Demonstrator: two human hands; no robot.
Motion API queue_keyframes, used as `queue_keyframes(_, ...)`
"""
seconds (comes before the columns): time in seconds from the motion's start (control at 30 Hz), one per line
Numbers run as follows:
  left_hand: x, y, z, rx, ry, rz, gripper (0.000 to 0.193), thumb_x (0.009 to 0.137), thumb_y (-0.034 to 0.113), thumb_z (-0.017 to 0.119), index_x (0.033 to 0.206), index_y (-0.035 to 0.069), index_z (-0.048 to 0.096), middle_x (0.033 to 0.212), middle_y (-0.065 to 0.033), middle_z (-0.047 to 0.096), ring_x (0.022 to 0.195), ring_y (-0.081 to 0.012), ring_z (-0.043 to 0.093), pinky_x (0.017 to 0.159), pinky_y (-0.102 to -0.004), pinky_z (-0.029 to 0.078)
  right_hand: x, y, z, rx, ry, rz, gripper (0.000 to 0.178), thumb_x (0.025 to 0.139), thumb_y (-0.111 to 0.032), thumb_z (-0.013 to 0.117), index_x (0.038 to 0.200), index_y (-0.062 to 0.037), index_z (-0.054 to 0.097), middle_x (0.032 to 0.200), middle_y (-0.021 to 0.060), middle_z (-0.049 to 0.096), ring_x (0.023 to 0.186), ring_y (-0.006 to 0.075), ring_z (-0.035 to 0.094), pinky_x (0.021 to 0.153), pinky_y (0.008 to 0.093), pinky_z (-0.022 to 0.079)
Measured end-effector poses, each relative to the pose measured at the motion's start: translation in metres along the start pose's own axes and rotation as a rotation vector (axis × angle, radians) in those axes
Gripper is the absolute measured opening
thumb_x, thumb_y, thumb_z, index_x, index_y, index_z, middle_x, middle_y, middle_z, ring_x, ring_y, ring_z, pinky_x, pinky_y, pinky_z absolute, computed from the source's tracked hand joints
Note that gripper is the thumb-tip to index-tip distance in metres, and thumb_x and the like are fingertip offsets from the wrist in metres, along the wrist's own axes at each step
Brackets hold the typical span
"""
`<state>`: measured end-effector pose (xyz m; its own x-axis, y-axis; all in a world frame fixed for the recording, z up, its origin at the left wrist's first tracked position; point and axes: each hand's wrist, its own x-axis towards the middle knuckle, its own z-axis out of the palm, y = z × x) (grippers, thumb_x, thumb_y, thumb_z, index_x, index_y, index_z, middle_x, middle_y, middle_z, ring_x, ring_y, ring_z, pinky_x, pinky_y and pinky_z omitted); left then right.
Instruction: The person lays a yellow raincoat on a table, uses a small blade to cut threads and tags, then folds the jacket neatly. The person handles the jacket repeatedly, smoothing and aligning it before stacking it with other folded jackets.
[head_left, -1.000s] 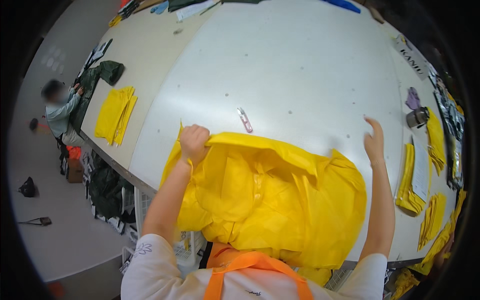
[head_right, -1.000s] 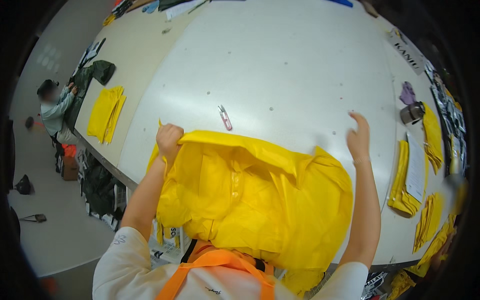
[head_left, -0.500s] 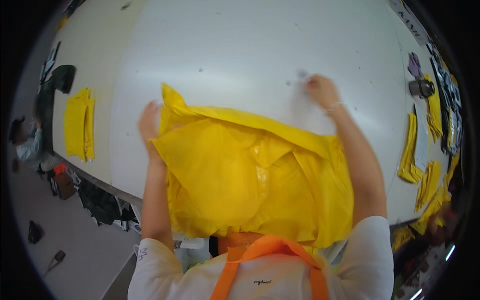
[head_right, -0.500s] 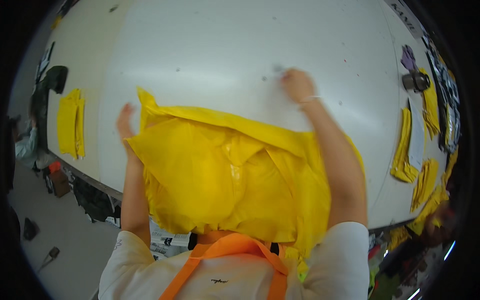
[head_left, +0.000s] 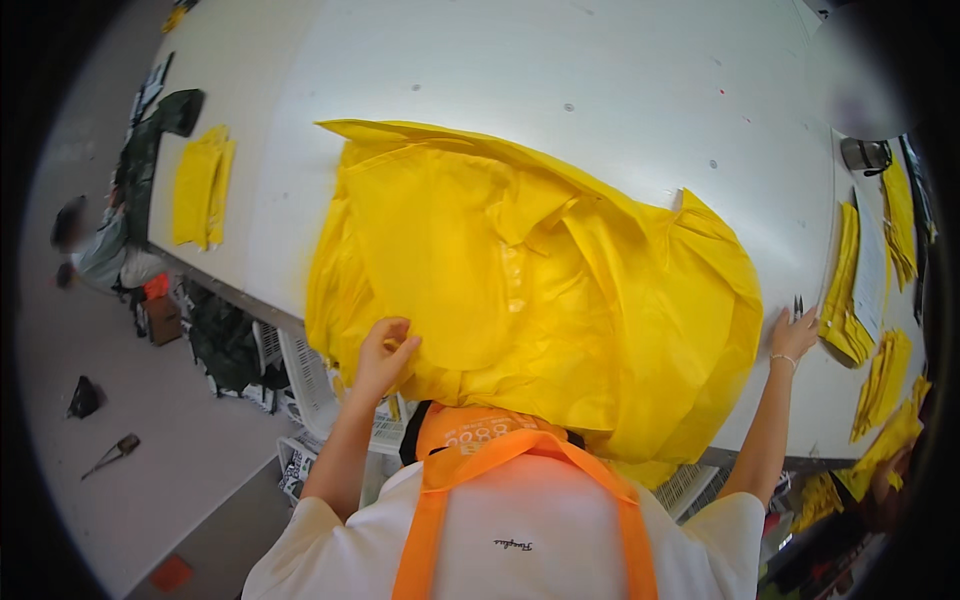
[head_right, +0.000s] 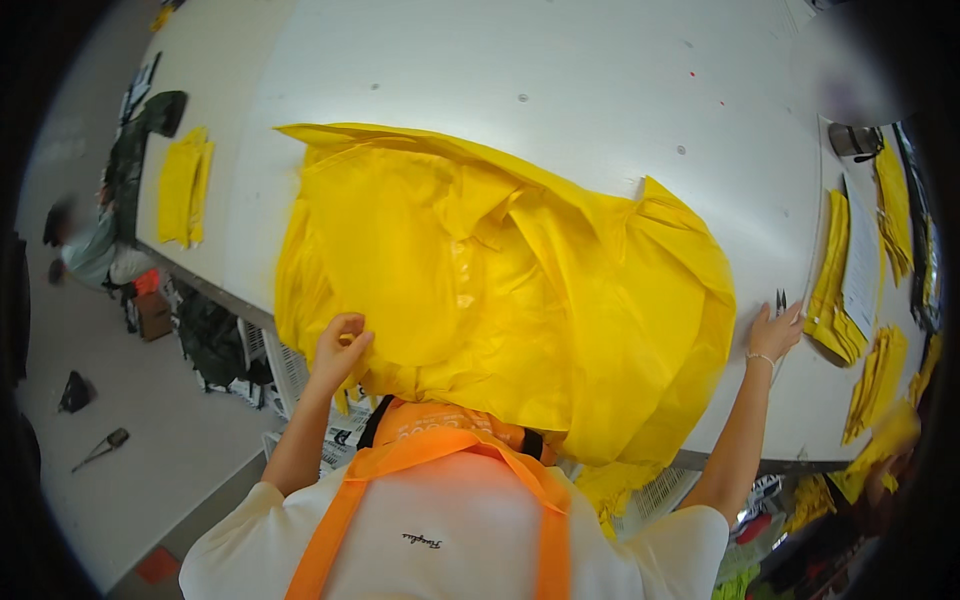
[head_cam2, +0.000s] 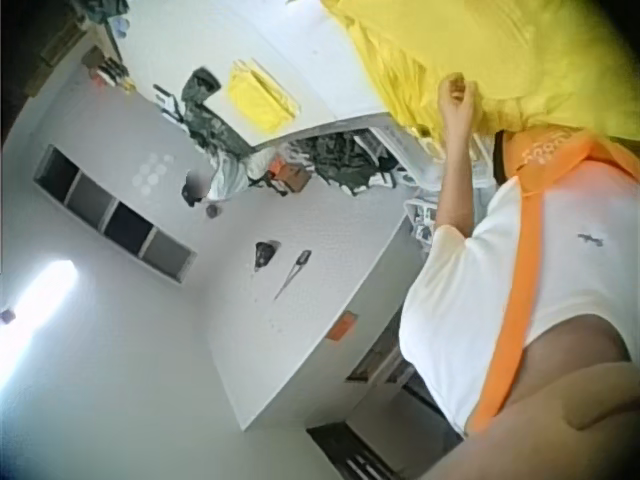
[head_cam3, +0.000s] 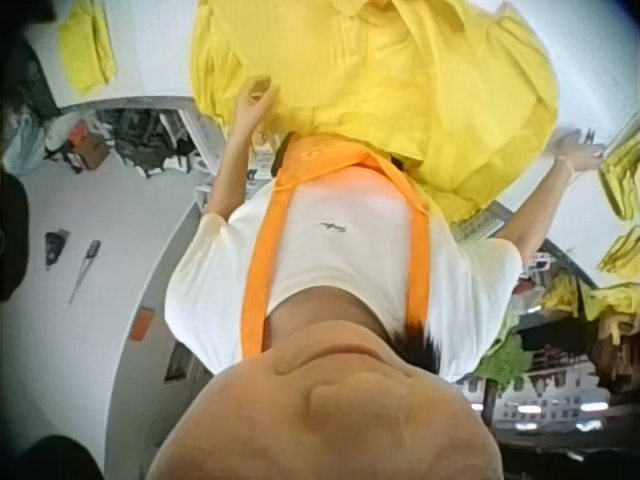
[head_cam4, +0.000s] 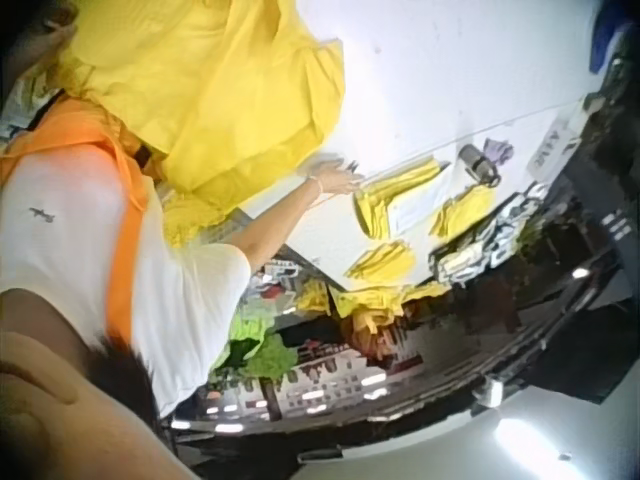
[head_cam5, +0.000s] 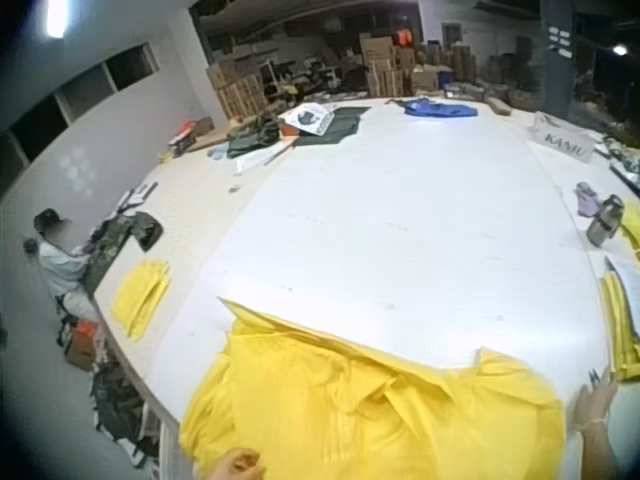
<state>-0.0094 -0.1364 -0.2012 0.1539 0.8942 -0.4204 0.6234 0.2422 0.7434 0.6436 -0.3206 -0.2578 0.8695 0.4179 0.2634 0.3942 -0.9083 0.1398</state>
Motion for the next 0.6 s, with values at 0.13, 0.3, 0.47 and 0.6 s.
queue_keyframes(0.13, 0.033, -0.006, -0.020, -0.077, 0.283, 0.084, 0.032, 0.079, 0.012, 0.067, 0.106, 0.000, 0.055, 0.100, -0.0087, 0.059, 0.089, -0.0167, 0.057, 0.074, -0.0284, 0.046, -0.028, -0.091, -0.080, 0.664, -0.211, -0.746, 0.066, 0.075, 0.004, 0.056, 0.136, -0.0080, 0.035, 0.141, 0.0139, 0.032, 0.132, 0.0313, 0.028, 0.108, 0.0398, 0.025)
queue_keyframes(0.3, 0.162, 0.071, -0.058, 0.214, 0.429, 0.556, 0.030, 0.083, 0.014, 0.058, 0.111, 0.004, 0.057, 0.115, -0.0119, 0.057, 0.107, -0.0288, 0.054, 0.091, -0.0339, 0.042, -0.041, -0.188, -0.114, 0.731, -0.357, -1.128, 0.045, 0.077, -0.004, 0.058, 0.121, -0.0113, 0.050, 0.134, 0.0121, 0.041, 0.128, 0.0299, 0.033, 0.106, 0.0375, 0.027)
queue_keyframes(0.47, 0.251, 0.117, -0.019, 0.730, 0.095, 0.666, 0.043, 0.090, 0.034, 0.048, 0.128, 0.015, 0.048, 0.139, -0.0054, 0.040, 0.129, -0.0267, 0.033, 0.107, -0.0410, 0.023, -0.004, -0.234, -0.069, 0.853, -0.662, -0.476, 0.018, 0.088, -0.024, 0.054, 0.089, -0.0067, 0.058, 0.084, 0.0114, 0.065, 0.089, 0.0300, 0.062, 0.077, 0.0376, 0.048)
queue_keyframes(0.6, 0.295, 0.083, 0.021, 0.919, 0.265, 0.480, 0.049, 0.091, 0.041, 0.043, 0.135, 0.020, 0.041, 0.145, -0.0019, 0.031, 0.134, -0.0258, 0.024, 0.109, -0.0483, 0.012, 0.019, -0.254, -0.043, 0.470, -0.389, -0.325, 0.027, 0.089, -0.034, 0.052, 0.088, -0.0071, 0.055, 0.070, 0.0117, 0.063, 0.067, 0.0311, 0.061, 0.062, 0.0391, 0.047)
